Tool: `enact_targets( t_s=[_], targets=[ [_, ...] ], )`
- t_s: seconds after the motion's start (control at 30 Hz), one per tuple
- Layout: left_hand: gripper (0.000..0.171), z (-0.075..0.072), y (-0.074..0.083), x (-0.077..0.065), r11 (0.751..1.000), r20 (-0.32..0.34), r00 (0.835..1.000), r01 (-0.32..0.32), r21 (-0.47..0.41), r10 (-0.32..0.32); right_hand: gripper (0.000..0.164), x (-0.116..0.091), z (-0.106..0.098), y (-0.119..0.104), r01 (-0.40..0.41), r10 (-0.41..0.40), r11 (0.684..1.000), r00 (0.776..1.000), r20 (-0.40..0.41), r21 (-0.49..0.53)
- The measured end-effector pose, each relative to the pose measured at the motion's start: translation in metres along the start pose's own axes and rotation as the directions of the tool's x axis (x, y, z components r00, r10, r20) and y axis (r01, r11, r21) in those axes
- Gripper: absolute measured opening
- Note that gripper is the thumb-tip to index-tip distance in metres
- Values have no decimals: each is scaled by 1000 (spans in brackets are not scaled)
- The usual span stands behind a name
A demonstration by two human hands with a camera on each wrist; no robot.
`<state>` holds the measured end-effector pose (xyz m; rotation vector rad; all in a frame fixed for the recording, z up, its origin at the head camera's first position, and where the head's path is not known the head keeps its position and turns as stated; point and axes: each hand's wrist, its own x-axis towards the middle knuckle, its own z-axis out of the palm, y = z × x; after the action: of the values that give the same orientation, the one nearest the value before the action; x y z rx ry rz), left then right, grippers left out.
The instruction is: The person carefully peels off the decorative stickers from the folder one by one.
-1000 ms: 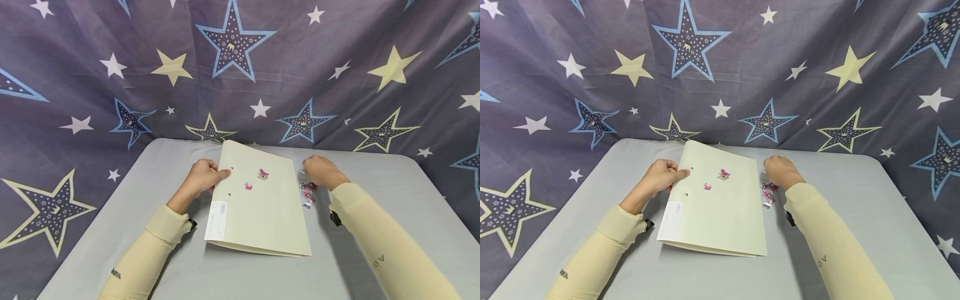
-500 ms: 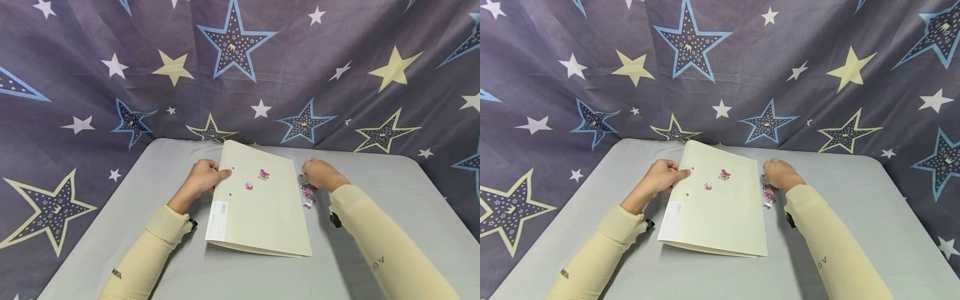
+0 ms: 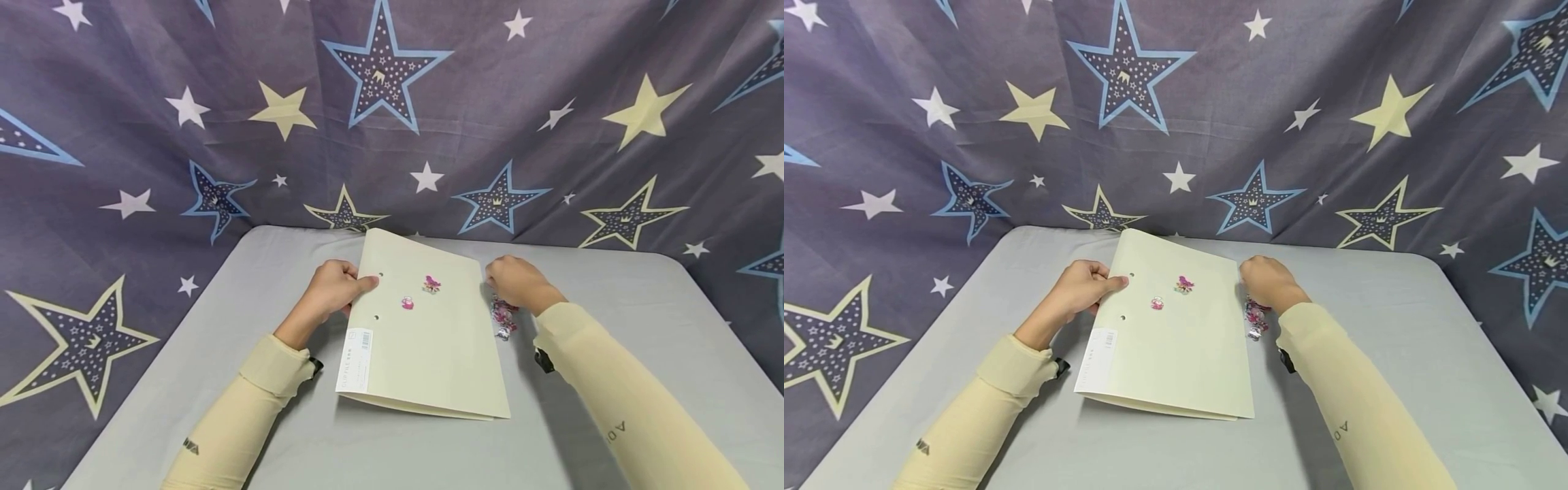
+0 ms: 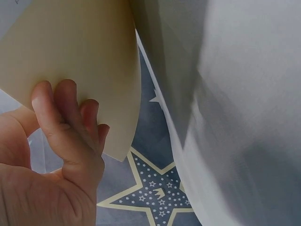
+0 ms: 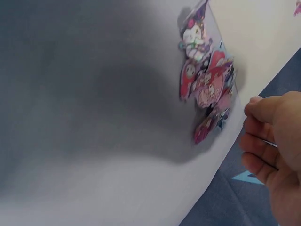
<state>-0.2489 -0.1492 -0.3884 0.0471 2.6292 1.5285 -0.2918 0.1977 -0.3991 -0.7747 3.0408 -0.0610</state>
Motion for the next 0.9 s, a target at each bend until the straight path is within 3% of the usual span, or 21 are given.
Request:
enact_targets(
  t_s=[0.2,0.43,0.9],
  targets=[
    [34,0,0,0,1000,-2,1000,5,-7,-5,9,3,1,-10,45,-49,998,993,-103,-46],
    [34,0,0,0,1000,4,1000,4,-13,-4,12,6,8,-19,115,-128,989,979,-161,-89],
    [34,0,-1,0,1000,2,1000,0,-6,0,17,10,12,-41,241,-270,961,920,-282,-135]
  ],
)
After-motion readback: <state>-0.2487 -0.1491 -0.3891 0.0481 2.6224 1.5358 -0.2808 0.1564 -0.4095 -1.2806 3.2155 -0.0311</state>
